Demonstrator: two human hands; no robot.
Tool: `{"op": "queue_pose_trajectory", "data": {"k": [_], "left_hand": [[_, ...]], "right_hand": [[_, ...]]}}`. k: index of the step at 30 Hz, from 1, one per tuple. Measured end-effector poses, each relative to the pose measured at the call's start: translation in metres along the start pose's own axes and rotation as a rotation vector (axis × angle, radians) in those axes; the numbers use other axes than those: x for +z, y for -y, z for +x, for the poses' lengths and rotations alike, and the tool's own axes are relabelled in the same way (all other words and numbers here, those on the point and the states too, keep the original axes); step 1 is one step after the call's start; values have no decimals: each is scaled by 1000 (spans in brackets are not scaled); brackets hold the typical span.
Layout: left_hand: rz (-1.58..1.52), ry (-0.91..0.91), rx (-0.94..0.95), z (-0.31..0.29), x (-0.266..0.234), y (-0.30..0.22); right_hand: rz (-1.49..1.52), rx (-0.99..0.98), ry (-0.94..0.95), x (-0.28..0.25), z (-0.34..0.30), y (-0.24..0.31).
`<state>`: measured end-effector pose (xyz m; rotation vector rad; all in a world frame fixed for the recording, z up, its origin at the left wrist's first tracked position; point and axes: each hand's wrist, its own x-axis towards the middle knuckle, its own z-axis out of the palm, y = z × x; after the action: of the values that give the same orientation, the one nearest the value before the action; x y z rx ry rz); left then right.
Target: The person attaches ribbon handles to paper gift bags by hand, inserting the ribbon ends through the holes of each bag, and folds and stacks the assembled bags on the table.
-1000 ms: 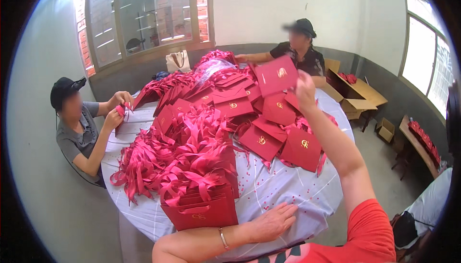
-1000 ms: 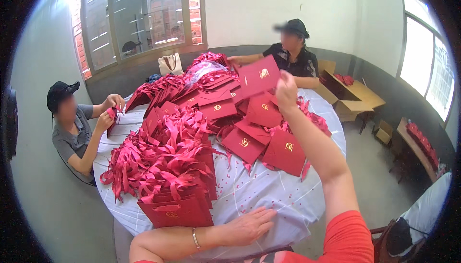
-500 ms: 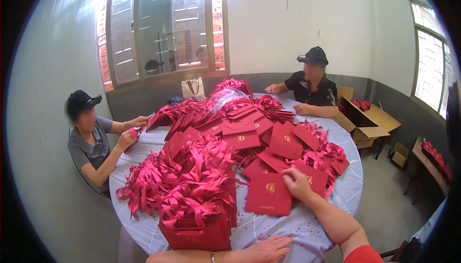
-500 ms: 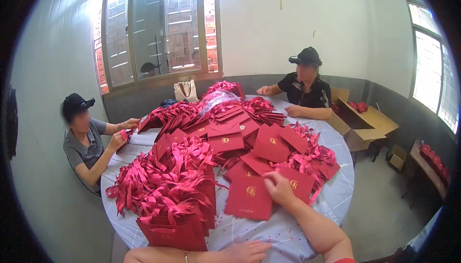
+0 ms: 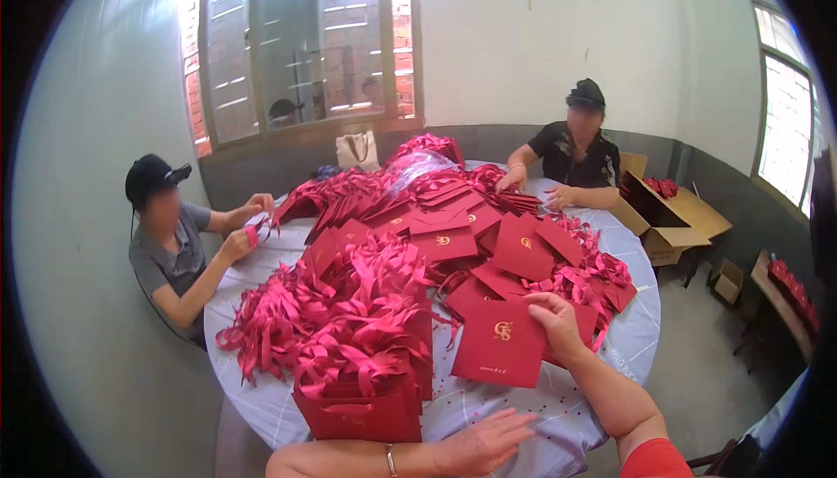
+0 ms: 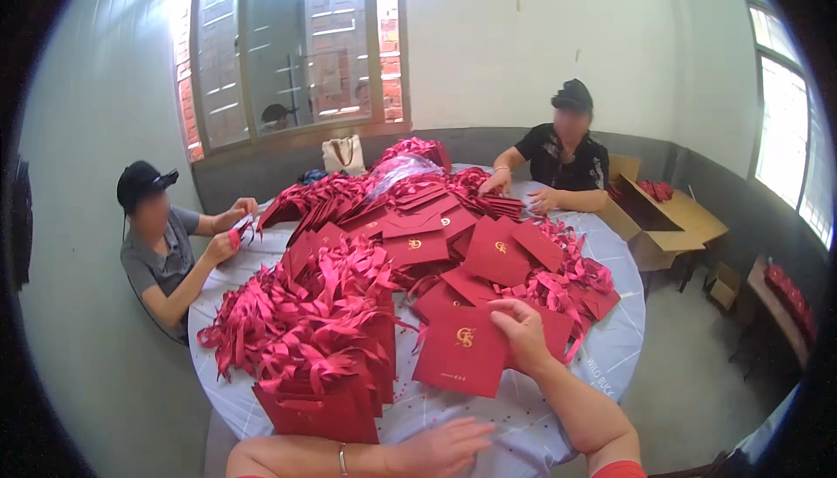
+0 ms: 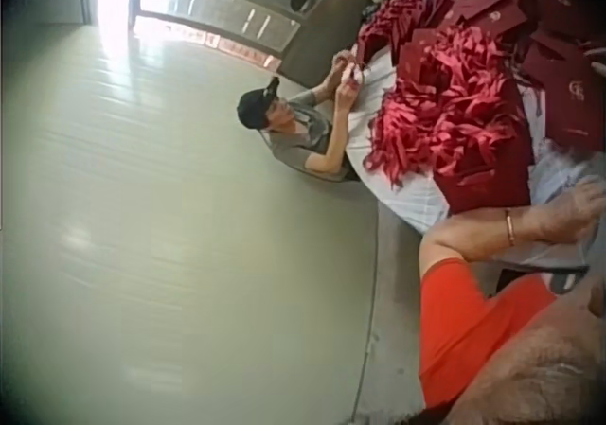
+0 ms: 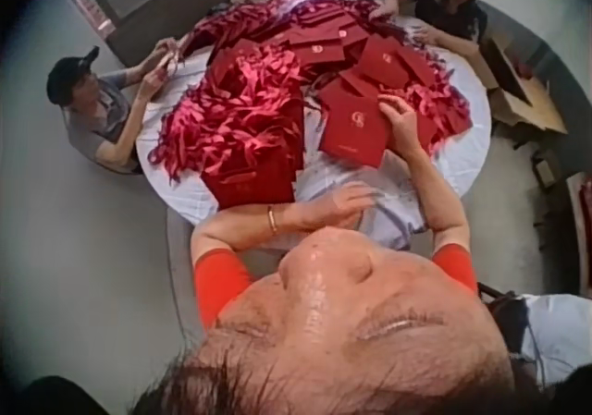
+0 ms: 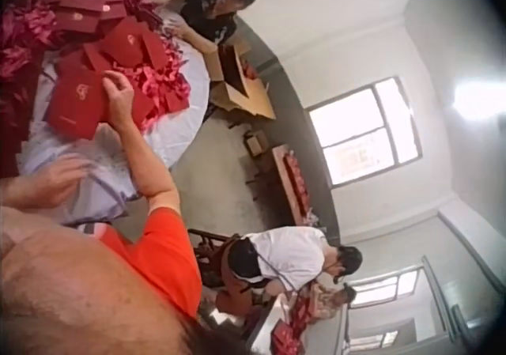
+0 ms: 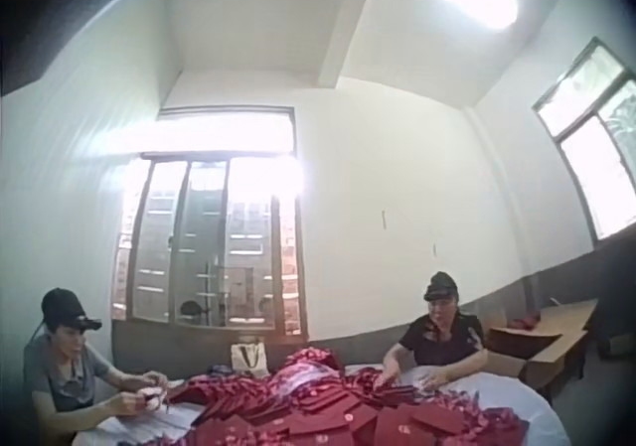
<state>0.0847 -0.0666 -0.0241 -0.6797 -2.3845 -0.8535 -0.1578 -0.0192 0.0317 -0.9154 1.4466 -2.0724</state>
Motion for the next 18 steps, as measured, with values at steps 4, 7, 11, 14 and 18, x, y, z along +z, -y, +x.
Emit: {"op": "queue_pose_trajectory", "data": {"k": [4, 7, 11, 14, 18], "left_hand": [[-15, -241, -208, 7, -15, -7], [-297, -434, -539, 0, -4, 14], [-1066, -659, -819, 16, -22, 14], [-1131, -621, -837, 10, -19, 23], [-946, -550, -505, 6, -3, 32]], "right_hand": [[83, -138, -53, 4, -5, 14], [-18, -387, -26, 8, -13, 21], [-249, -467, 219, 19, -32, 42], [-708, -929, 573, 60, -35, 74], [-765, -1061, 753, 87, -44, 65]]}}
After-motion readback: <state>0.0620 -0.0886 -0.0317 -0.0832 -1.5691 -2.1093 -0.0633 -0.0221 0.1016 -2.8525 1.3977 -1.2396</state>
